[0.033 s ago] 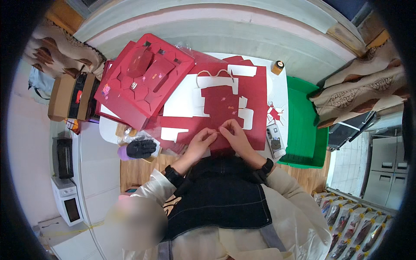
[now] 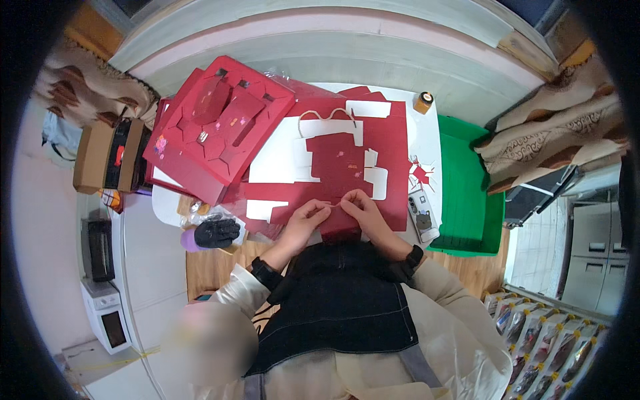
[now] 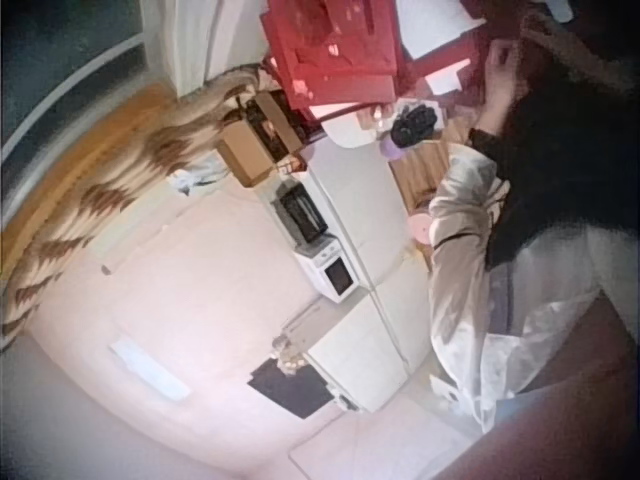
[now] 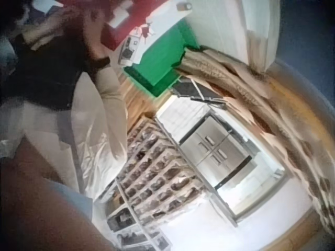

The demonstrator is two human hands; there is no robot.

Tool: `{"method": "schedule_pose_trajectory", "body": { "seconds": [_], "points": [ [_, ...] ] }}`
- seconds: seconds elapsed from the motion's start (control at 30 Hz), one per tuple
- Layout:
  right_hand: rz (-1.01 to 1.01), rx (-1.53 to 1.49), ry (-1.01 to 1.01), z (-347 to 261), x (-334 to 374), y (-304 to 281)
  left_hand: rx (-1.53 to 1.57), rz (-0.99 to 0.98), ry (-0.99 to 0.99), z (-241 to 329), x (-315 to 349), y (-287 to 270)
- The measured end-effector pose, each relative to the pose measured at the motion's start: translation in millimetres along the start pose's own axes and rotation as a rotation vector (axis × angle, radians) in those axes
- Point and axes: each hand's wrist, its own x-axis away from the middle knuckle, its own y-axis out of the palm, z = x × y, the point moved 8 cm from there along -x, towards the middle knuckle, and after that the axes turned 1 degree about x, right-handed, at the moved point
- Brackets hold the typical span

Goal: The person assembles red paper gift boxes by punching out pre-cut shapes and folding the flat sheets into 3D structures. They handle multiple sheets, fold flaps, and stack the finished boxes on the table.

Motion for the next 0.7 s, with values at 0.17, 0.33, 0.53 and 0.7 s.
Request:
{"method": "schedule_pose_trajectory", "body": {
  "seconds": [0.17,0.33,0.53,0.7],
  "points": [
    [-0.115,0.043,-0.051,7.4,10.5,-4.8,0.128,-0.097,-0.11,-12.4,-7.3,5.8],
    [-0.074,-0.011,0.1,19.7,12.4,-8.2,0.146,-0.063,-0.17,-16.0,-8.5,9.5],
    [-0.039,0.007,0.081,12.6,12.1,-11.5,0.15,-0.112,-0.275,-16.2,-7.0,8.3],
    [-0.08,-0.14,0.073,9.2,16.3,-14.8,0.182,-0.168,-0.216,-6.0,-3.6,18.5]
  ]
}}
